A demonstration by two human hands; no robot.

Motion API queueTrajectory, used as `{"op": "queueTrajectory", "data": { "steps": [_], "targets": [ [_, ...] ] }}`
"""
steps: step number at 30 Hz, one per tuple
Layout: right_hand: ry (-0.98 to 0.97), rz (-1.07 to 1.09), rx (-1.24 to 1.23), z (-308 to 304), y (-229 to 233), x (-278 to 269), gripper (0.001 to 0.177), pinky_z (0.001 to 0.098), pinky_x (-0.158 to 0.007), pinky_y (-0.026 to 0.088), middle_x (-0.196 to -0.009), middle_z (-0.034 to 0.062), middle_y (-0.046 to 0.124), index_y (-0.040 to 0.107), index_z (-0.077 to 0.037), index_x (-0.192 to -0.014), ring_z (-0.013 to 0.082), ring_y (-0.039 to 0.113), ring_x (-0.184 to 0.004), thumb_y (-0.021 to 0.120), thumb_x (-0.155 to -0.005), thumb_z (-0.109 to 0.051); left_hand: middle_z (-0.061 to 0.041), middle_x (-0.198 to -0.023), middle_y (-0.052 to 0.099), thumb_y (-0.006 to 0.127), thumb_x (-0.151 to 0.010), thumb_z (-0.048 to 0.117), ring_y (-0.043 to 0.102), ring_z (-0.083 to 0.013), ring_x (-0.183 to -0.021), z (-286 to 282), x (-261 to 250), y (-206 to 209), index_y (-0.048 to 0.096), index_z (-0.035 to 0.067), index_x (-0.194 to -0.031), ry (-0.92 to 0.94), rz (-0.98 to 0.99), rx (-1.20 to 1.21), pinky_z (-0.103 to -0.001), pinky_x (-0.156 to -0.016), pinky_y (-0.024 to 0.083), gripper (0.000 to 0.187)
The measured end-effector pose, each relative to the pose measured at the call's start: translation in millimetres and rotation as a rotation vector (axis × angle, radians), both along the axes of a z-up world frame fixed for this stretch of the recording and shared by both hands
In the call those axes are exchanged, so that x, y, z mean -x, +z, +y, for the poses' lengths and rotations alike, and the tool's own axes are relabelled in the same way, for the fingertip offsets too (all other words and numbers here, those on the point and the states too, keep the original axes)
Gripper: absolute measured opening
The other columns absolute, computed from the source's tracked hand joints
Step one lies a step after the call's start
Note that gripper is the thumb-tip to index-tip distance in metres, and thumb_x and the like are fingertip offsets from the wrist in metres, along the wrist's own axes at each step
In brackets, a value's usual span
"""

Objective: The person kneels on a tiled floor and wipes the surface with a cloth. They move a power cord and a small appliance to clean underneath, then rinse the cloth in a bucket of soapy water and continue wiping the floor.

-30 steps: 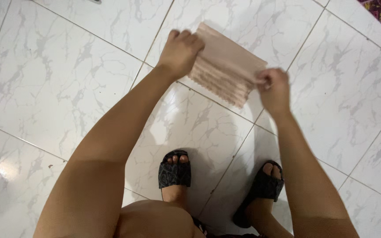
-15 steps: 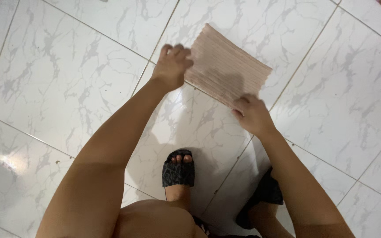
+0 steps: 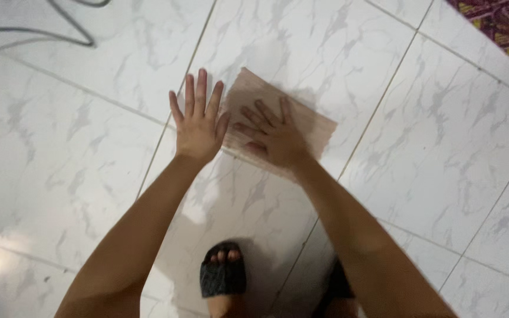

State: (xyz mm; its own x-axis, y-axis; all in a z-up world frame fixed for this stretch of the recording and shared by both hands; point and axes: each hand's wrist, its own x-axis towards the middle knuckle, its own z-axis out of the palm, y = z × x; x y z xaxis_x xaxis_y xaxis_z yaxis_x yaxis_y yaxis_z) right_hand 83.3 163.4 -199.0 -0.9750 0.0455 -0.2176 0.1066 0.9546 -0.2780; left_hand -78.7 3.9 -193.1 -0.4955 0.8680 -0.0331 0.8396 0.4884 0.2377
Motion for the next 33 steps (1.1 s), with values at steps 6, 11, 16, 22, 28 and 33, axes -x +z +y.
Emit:
{"op": "queueTrajectory", "data": {
  "steps": [6, 11, 16, 22, 28, 33],
  "targets": [
    [-0.360, 0.061, 0.071, 72, 0, 28, 0.058, 0.0628, -0.120, -0.014, -0.173, 0.0048, 0.013, 0.034, -0.032, -0.162, 0.0285, 0.003, -0.159, 0.035, -0.108, -0.055, -0.014, -0.175, 0.000, 0.052, -0.112, 0.041, -0.002, -0.0374, -0.161, 18, -14, -9, 0.018, 0.020, -0.169, 0.041, -0.061, -0.010, -0.071, -0.123, 0.000, 0.070],
    [-0.683, 0.032, 0.004, 186, -30, 14, 0.059, 0.0655, -0.123, -0.013, -0.176, 0.0005, 0.012, 0.035, -0.036, -0.162, 0.0267, 0.002, -0.162, 0.036, -0.107, -0.055, -0.014, -0.175, -0.001, 0.050, -0.114, 0.042, -0.003, -0.0402, -0.160, 28, -15, -12, 0.017, 0.020, -0.170, 0.065, -0.082, -0.001, -0.070, -0.124, -0.003, 0.068],
    [-0.935, -0.028, -0.133, 248, -52, -83, 0.062, 0.0671, -0.127, -0.006, -0.178, 0.0010, 0.006, 0.018, -0.029, -0.171, 0.0274, 0.001, -0.164, 0.028, -0.115, -0.054, -0.016, -0.174, -0.003, 0.046, -0.115, 0.044, -0.007, -0.0412, -0.159, 28, 2, -16, 0.012, 0.021, -0.170, 0.131, -0.075, 0.090, -0.070, -0.123, -0.005, 0.069],
    [-1.250, -0.341, -0.289, 234, -74, -239, 0.064, 0.0718, -0.130, 0.005, -0.181, 0.0055, -0.004, 0.001, -0.027, -0.174, 0.0320, -0.001, -0.168, 0.016, -0.117, -0.054, -0.015, -0.177, -0.005, 0.043, -0.120, 0.045, -0.008, -0.0405, -0.162, -1, 21, -13, 0.009, 0.022, -0.173, 0.203, -0.077, 0.119, -0.069, -0.126, -0.006, 0.067],
    [-1.525, -0.402, -0.348, 133, -80, -284, 0.071, 0.0817, -0.121, 0.004, -0.179, 0.0118, -0.010, -0.003, -0.019, -0.176, 0.0463, -0.005, -0.162, 0.010, -0.118, -0.059, -0.015, -0.177, -0.006, 0.041, -0.120, 0.045, -0.010, -0.0387, -0.162, -45, 39, -1, 0.009, 0.021, -0.174, 0.287, -0.081, 0.175, -0.068, -0.127, -0.008, 0.066],
    [-1.273, -0.276, -0.227, 39, -36, -168, 0.067, 0.0759, -0.122, 0.002, -0.177, 0.0081, -0.004, 0.006, -0.022, -0.172, 0.0408, -0.002, -0.161, 0.017, -0.115, -0.054, -0.018, -0.177, -0.005, 0.037, -0.120, 0.043, -0.010, -0.0402, -0.162, -68, 51, 9, 0.011, 0.017, -0.173, 0.377, -0.137, 0.182, -0.068, -0.127, -0.009, 0.065]
  ]
}}
